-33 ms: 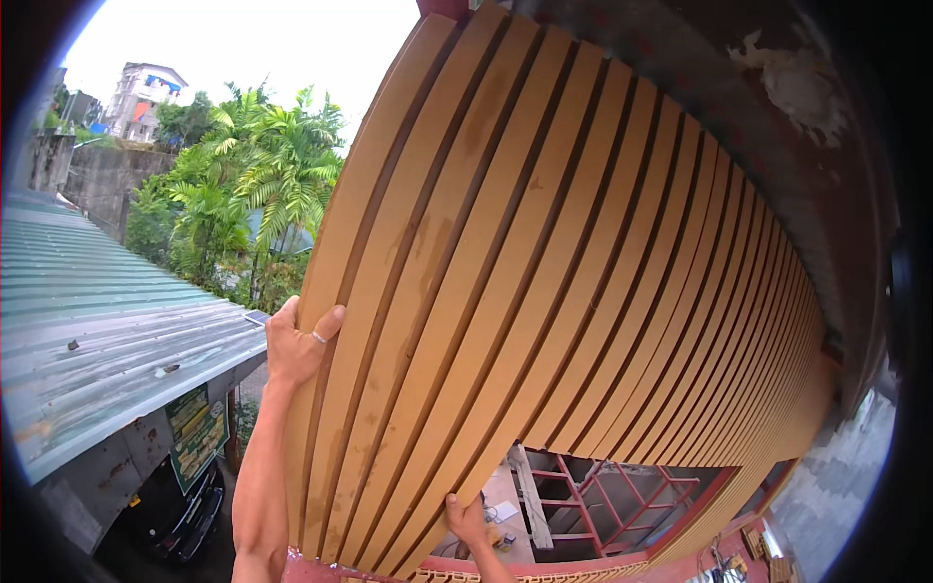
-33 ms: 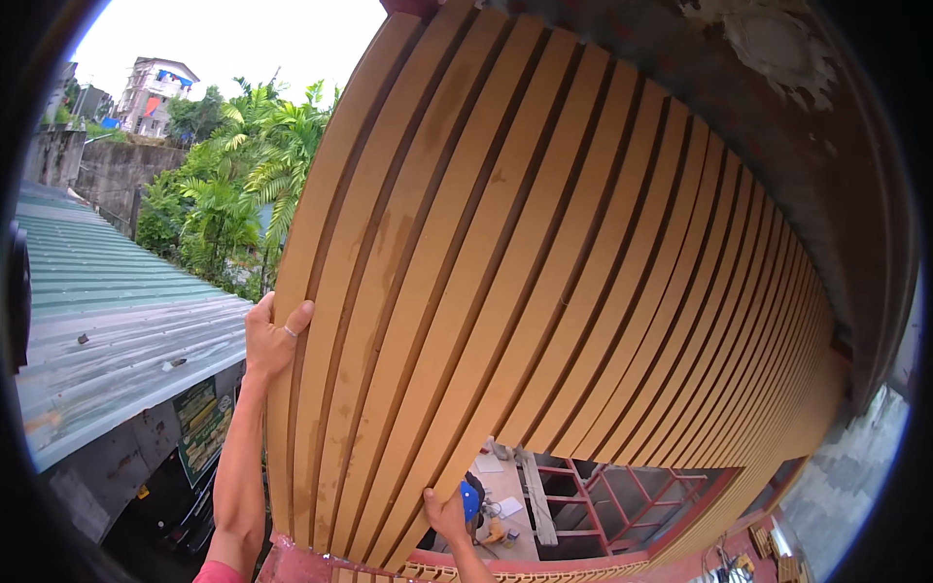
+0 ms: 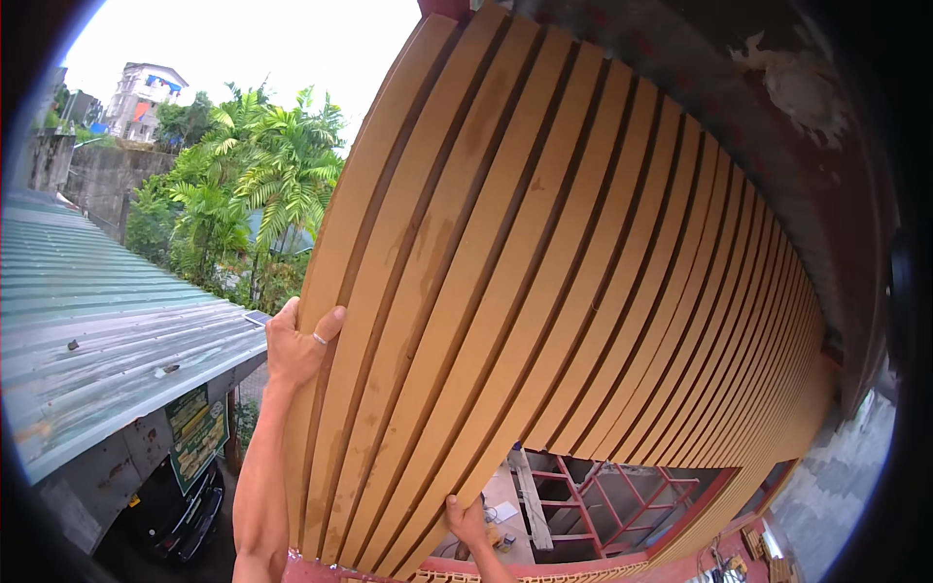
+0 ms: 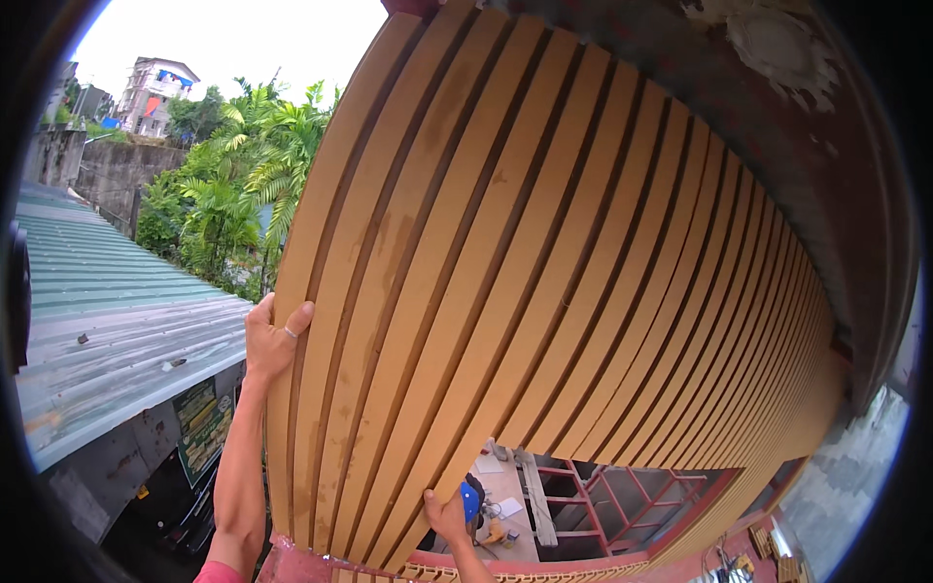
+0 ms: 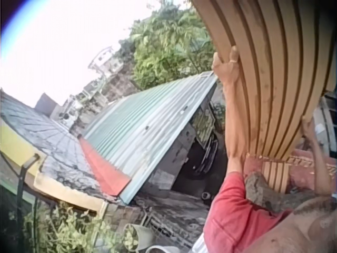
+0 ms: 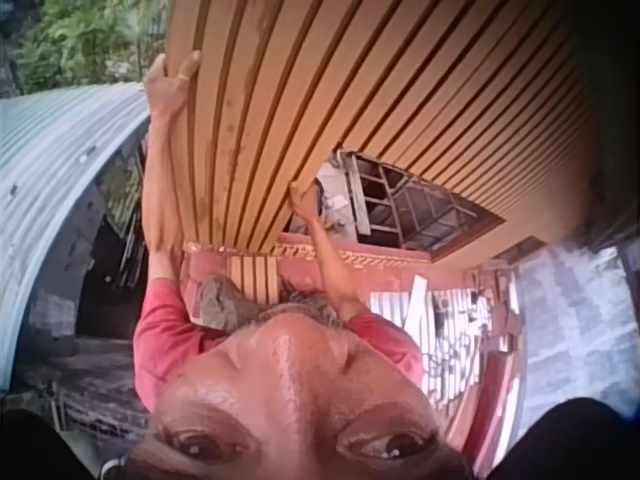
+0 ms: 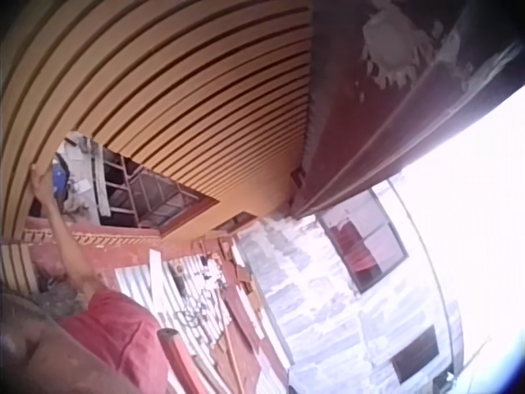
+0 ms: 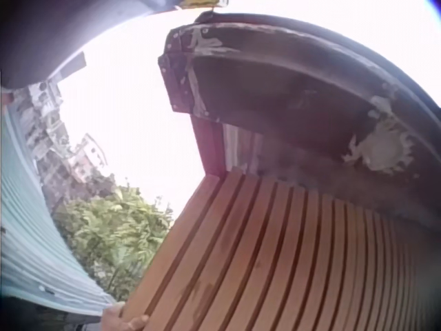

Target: The person marks wooden planks with a pencil, cuts them using an angle grinder, fits them against a wall structure to mark further, and cuts them again with the angle grinder.

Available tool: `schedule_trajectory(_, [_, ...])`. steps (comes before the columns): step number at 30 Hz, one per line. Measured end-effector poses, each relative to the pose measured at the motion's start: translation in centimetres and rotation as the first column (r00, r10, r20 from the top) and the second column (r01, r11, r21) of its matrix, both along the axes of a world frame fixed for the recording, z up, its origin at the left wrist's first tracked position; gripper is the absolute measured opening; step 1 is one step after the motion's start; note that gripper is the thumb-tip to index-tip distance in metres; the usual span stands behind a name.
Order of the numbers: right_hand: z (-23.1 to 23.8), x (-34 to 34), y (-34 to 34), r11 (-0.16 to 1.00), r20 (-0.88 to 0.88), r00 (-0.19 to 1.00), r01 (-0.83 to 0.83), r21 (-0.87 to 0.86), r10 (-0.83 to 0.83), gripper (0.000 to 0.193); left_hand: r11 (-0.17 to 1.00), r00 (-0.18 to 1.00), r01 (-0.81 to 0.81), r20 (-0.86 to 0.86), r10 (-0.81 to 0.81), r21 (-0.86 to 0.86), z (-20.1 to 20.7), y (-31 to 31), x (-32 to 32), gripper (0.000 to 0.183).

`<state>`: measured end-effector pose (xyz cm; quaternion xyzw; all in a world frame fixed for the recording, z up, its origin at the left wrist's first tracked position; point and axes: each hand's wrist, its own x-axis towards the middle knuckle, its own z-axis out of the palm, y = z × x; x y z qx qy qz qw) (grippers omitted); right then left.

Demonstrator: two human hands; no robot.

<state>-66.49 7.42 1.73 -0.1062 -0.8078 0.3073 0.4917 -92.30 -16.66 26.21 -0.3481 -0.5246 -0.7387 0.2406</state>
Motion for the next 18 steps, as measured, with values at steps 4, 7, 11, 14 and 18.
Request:
schedule_trajectory(4, [-0.5, -0.3, -0.1, 1.0, 0.003, 1.0, 0.004, 0.004, -0.004, 0.054, 0.998, 0.998, 0.062, 0.03, -0.062, 0.025, 0.0, -0.3, 0.0, 0.048])
schedule_trajectory(7, [-0.3, 0.4, 0.2, 0.999, 0.073, 0.996, -0.039, -0.034, 0.042, 0.052, 0.975, 0.977, 0.206, 0.046, -0.21, 0.08, 0.4, -0.3, 0.4, 0.049])
schedule_trajectory(11, [-0.3, 0.1, 0.5, 0.996, 0.082, 0.995, -0.051, -0.076, 0.057, 0.051, 0.982, 0.983, 0.172, -0.048, -0.176, -0.077, 0.7, -0.9, 0.4, 0.055])
schedule_trajectory(14, [-0.2, -0.7, 0.6, 0.999, 0.03, 0.998, -0.051, 0.01, 0.051, 0.05, 0.977, 0.982, 0.189, 0.052, -0.184, -0.103, 0.3, -0.8, -0.3, 0.056])
schedule_trajectory(18, [0.4, 1.1, 0.5, 0.998, 0.063, 0.998, -0.028, -0.055, 0.031, 0.05, 0.973, 0.972, 0.191, 0.162, -0.169, -0.131, 0.6, -0.1, 1.4, 0.054])
